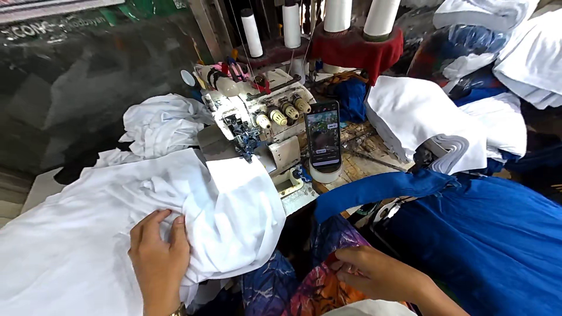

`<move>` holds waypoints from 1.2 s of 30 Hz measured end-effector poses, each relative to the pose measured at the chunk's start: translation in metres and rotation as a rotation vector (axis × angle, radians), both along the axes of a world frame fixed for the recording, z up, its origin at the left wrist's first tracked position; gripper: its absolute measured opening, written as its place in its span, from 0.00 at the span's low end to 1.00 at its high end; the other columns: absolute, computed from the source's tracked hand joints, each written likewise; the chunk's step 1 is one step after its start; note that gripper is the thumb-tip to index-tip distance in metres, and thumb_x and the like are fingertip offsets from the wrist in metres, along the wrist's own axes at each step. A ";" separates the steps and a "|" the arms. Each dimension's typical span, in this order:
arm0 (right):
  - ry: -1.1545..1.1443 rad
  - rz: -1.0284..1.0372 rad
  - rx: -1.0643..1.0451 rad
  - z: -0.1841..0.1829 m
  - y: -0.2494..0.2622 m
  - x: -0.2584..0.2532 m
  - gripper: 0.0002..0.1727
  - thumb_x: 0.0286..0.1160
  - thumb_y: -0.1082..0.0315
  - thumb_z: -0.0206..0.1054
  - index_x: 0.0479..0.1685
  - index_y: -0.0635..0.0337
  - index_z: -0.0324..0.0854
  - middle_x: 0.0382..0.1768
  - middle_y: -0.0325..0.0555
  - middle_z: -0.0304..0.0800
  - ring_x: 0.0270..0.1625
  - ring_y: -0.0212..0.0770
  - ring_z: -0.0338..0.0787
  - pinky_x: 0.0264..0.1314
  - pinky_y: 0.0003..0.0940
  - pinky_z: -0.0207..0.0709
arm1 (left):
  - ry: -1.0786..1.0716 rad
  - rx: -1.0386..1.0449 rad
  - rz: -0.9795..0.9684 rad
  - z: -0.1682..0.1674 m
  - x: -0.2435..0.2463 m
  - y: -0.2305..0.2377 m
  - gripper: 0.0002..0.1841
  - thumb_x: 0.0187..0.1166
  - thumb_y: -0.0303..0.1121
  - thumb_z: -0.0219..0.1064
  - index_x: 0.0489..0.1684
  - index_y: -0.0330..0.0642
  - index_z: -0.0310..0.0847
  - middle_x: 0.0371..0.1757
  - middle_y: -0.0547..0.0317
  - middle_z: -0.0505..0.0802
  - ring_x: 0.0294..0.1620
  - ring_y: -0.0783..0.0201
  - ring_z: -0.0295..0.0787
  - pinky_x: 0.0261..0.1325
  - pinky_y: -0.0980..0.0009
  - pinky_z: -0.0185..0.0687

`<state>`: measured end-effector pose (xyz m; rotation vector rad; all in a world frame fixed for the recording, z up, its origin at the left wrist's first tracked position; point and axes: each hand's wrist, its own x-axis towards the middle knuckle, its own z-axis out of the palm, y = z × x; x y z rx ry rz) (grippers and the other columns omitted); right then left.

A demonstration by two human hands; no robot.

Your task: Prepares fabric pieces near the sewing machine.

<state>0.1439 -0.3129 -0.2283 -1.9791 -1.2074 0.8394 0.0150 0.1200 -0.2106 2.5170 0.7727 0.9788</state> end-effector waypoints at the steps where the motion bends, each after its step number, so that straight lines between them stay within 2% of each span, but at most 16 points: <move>1: 0.003 -0.003 -0.011 0.001 0.000 0.000 0.15 0.87 0.57 0.62 0.60 0.56 0.83 0.54 0.43 0.93 0.56 0.38 0.93 0.64 0.42 0.87 | -0.001 -0.001 0.000 0.000 0.000 0.000 0.26 0.87 0.50 0.58 0.68 0.38 0.82 0.74 0.36 0.82 0.79 0.40 0.74 0.79 0.37 0.66; 18: 0.026 -0.023 0.007 0.005 -0.003 0.002 0.15 0.87 0.59 0.61 0.61 0.57 0.82 0.54 0.43 0.93 0.55 0.37 0.93 0.64 0.41 0.87 | -0.003 0.011 0.003 0.002 0.000 -0.004 0.24 0.87 0.49 0.58 0.67 0.38 0.83 0.72 0.37 0.84 0.78 0.40 0.75 0.78 0.38 0.67; 25: -0.008 -0.019 0.008 0.007 -0.001 0.006 0.14 0.86 0.59 0.62 0.58 0.57 0.83 0.51 0.44 0.92 0.54 0.38 0.93 0.62 0.42 0.87 | 0.007 0.000 0.012 0.000 0.000 -0.001 0.25 0.87 0.51 0.58 0.68 0.39 0.83 0.74 0.38 0.83 0.79 0.41 0.74 0.79 0.39 0.67; 33: -0.018 -0.029 -0.010 0.009 0.005 0.013 0.16 0.87 0.57 0.61 0.63 0.55 0.82 0.55 0.42 0.92 0.57 0.36 0.92 0.65 0.39 0.87 | -0.004 0.000 0.011 -0.002 0.000 0.000 0.25 0.86 0.51 0.59 0.68 0.40 0.83 0.73 0.39 0.83 0.78 0.42 0.75 0.78 0.39 0.68; 36: -0.027 -0.022 -0.012 0.009 0.006 0.013 0.16 0.87 0.56 0.61 0.62 0.55 0.82 0.56 0.42 0.92 0.58 0.36 0.92 0.66 0.39 0.86 | 0.000 0.009 0.013 -0.003 -0.001 0.001 0.25 0.87 0.51 0.59 0.68 0.40 0.83 0.73 0.40 0.83 0.78 0.43 0.75 0.78 0.40 0.69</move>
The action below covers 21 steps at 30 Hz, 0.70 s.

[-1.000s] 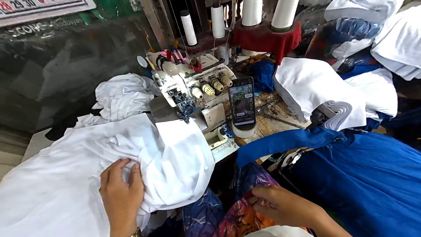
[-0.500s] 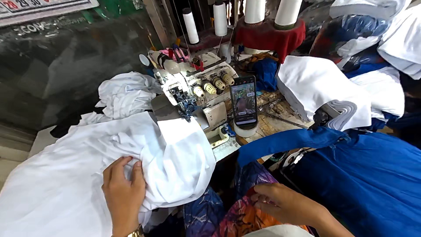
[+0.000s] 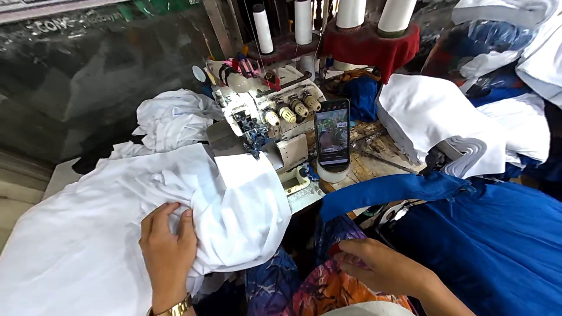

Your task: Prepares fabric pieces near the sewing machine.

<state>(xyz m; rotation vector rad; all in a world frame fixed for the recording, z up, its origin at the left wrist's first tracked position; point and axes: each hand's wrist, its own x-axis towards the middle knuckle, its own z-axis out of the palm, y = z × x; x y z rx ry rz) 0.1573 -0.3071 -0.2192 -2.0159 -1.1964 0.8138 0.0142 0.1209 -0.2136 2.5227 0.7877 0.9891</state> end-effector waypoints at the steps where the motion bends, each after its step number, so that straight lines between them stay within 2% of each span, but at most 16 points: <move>1: -0.001 0.000 0.001 -0.001 0.000 0.000 0.17 0.88 0.55 0.61 0.62 0.56 0.82 0.56 0.42 0.92 0.58 0.36 0.92 0.66 0.39 0.86 | 0.002 0.002 0.002 0.000 0.000 0.000 0.25 0.87 0.51 0.59 0.68 0.40 0.83 0.73 0.40 0.83 0.78 0.43 0.75 0.78 0.40 0.69; 4: 0.018 -0.003 0.002 -0.003 -0.001 0.000 0.17 0.87 0.56 0.61 0.65 0.55 0.82 0.57 0.42 0.92 0.59 0.36 0.92 0.66 0.40 0.86 | 0.007 0.002 0.004 0.001 0.001 -0.001 0.25 0.87 0.50 0.59 0.68 0.40 0.82 0.73 0.39 0.83 0.78 0.42 0.75 0.77 0.40 0.69; 8: 0.019 0.008 0.029 -0.008 -0.001 -0.006 0.15 0.87 0.58 0.61 0.60 0.56 0.83 0.53 0.43 0.93 0.55 0.37 0.93 0.62 0.40 0.87 | 0.011 -0.005 0.013 0.002 0.001 -0.002 0.25 0.86 0.50 0.59 0.68 0.41 0.83 0.74 0.40 0.83 0.79 0.42 0.75 0.78 0.39 0.69; 12: 0.027 0.025 0.033 -0.011 0.000 -0.010 0.15 0.87 0.59 0.61 0.62 0.56 0.83 0.54 0.44 0.93 0.55 0.37 0.93 0.63 0.40 0.87 | 0.014 -0.005 0.019 0.002 0.000 -0.002 0.25 0.87 0.51 0.59 0.67 0.40 0.83 0.73 0.40 0.83 0.79 0.42 0.75 0.78 0.39 0.68; 16: 0.022 0.030 0.012 -0.008 0.004 -0.011 0.15 0.87 0.57 0.61 0.60 0.55 0.83 0.53 0.41 0.93 0.55 0.36 0.92 0.63 0.41 0.87 | 0.019 -0.020 0.016 0.002 0.001 -0.002 0.25 0.86 0.51 0.59 0.68 0.41 0.83 0.74 0.41 0.83 0.79 0.42 0.75 0.77 0.36 0.67; 21: -0.006 0.036 0.021 -0.003 0.009 -0.012 0.15 0.87 0.57 0.61 0.58 0.56 0.83 0.53 0.42 0.93 0.56 0.36 0.92 0.63 0.41 0.86 | 0.005 -0.011 0.014 0.000 0.000 0.000 0.25 0.86 0.51 0.59 0.67 0.41 0.83 0.73 0.42 0.84 0.78 0.43 0.75 0.77 0.37 0.68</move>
